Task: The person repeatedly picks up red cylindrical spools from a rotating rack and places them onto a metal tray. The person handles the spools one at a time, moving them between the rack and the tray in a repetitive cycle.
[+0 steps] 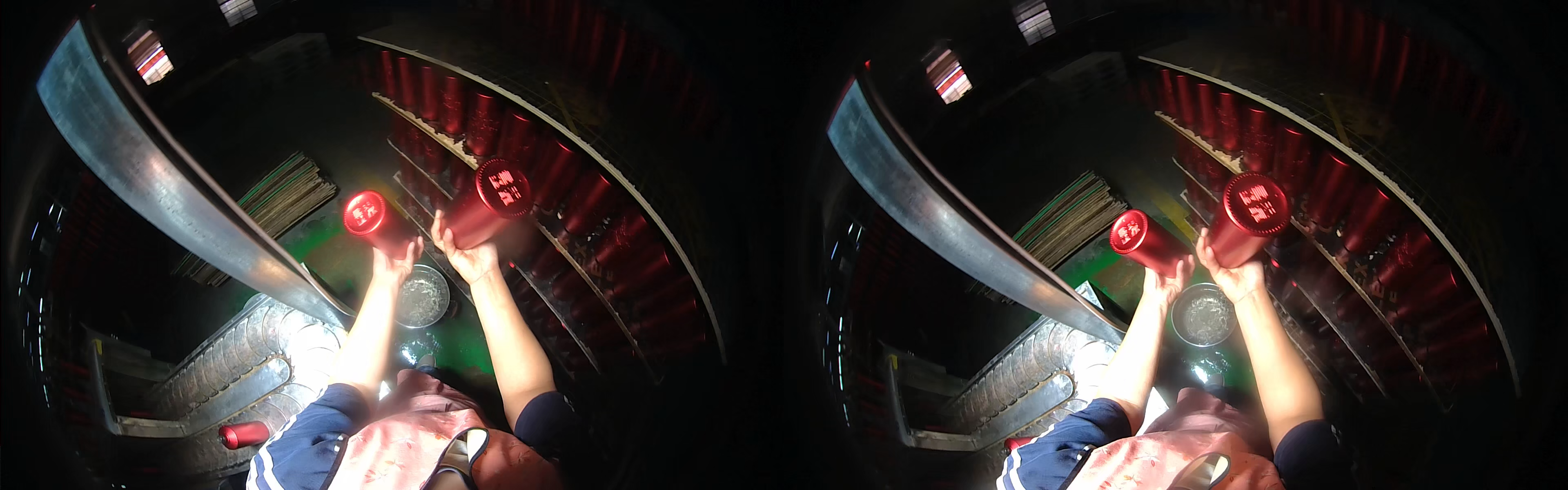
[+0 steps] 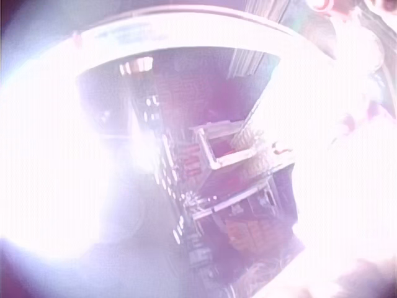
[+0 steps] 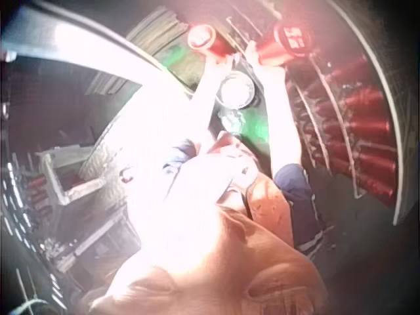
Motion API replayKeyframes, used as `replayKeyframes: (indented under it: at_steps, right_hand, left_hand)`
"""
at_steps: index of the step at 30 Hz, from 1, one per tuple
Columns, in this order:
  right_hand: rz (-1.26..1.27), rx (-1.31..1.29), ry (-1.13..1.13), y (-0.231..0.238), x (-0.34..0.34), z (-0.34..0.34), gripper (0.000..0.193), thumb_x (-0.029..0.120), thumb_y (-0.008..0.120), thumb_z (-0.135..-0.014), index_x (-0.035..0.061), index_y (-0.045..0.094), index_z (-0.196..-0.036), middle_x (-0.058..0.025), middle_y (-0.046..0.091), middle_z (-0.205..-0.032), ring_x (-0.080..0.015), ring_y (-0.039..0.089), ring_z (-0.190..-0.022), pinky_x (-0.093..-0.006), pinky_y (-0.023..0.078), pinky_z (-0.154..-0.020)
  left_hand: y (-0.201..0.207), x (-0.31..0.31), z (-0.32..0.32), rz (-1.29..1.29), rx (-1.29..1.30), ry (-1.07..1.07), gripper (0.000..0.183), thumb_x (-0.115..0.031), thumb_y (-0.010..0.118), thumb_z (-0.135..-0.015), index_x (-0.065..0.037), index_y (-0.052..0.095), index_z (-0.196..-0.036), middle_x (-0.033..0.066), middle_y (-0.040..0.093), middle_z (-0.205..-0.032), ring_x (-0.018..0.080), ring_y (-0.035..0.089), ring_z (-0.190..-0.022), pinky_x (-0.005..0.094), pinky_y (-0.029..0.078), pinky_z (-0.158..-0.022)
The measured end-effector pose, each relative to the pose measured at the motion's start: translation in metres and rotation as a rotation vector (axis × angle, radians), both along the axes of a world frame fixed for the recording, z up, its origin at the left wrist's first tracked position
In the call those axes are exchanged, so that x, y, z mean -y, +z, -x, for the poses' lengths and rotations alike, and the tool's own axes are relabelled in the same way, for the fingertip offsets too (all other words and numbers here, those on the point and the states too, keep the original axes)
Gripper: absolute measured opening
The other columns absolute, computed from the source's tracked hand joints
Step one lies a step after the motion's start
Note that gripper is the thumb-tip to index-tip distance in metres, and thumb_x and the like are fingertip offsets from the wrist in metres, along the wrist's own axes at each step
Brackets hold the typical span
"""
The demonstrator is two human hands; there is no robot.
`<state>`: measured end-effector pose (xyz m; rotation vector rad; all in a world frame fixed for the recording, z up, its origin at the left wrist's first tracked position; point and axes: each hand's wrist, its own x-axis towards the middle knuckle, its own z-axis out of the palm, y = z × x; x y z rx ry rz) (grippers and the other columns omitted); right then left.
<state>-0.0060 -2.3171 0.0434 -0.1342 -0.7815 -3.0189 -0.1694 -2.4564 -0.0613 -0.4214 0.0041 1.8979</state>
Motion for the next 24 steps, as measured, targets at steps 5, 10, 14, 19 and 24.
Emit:
replayKeyframes:
  at_steps: [5, 10, 14, 19, 24]
  right_hand:
    - [-0.139, 0.014, -0.173, -0.110, 0.002, -0.126, 0.055, 0.035, 0.057, -0.095, 0.0018, 0.050, -0.138, -0.0219, 0.047, -0.143, -0.0458, 0.044, -0.130, -0.0637, 0.051, -0.095]
    - [-0.206, 0.363, -0.160, -0.219, 0.084, -0.250, 0.048, 0.034, 0.055, -0.097, 0.0077, 0.053, -0.138, -0.0182, 0.051, -0.142, -0.0423, 0.047, -0.127, -0.0566, 0.053, -0.095]
    - [-0.376, 0.688, -0.144, -0.224, 0.154, -0.265, 0.048, 0.039, 0.054, -0.097, 0.0116, 0.054, -0.137, -0.0180, 0.053, -0.138, -0.0406, 0.051, -0.124, -0.0550, 0.054, -0.094]
    - [-0.502, 0.762, -0.163, -0.200, 0.215, -0.249, 0.048, 0.045, 0.054, -0.097, 0.0165, 0.056, -0.135, -0.0178, 0.057, -0.133, -0.0385, 0.056, -0.119, -0.0529, 0.055, -0.093]
    - [-0.637, 0.505, -0.221, -0.131, 0.284, -0.176, 0.047, 0.051, 0.054, -0.097, 0.0214, 0.058, -0.133, -0.0176, 0.061, -0.129, -0.0363, 0.060, -0.114, -0.0509, 0.056, -0.092]
  left_hand:
    - [0.009, 0.055, -0.090, 0.067, -0.332, -0.078, 0.059, -0.053, 0.066, -0.090, -0.009, 0.058, -0.130, 0.0151, 0.065, -0.122, 0.0399, 0.062, -0.109, 0.0455, 0.062, -0.078]
    - [-0.028, 0.191, -0.163, 0.361, -0.534, -0.053, 0.047, -0.036, 0.065, -0.095, -0.006, 0.059, -0.131, 0.0101, 0.066, -0.120, 0.0251, 0.064, -0.108, 0.0389, 0.057, -0.089]
    - [0.016, 0.286, -0.147, 0.427, -0.785, 0.038, 0.037, -0.025, 0.064, -0.098, -0.003, 0.061, -0.128, 0.0075, 0.068, -0.115, 0.0160, 0.065, -0.103, 0.0345, 0.054, -0.093]
    - [0.127, 0.425, -0.066, 0.904, -1.149, 0.404, 0.037, -0.024, 0.067, -0.092, -0.003, 0.066, -0.124, 0.0083, 0.068, -0.116, 0.0164, 0.064, -0.105, 0.0322, 0.051, -0.093]
    - [0.140, 0.575, 0.036, 1.521, -1.552, 0.822, 0.042, -0.021, 0.078, -0.080, -0.010, 0.071, -0.120, 0.0117, 0.066, -0.124, 0.0204, 0.061, -0.109, 0.0342, 0.049, -0.099]
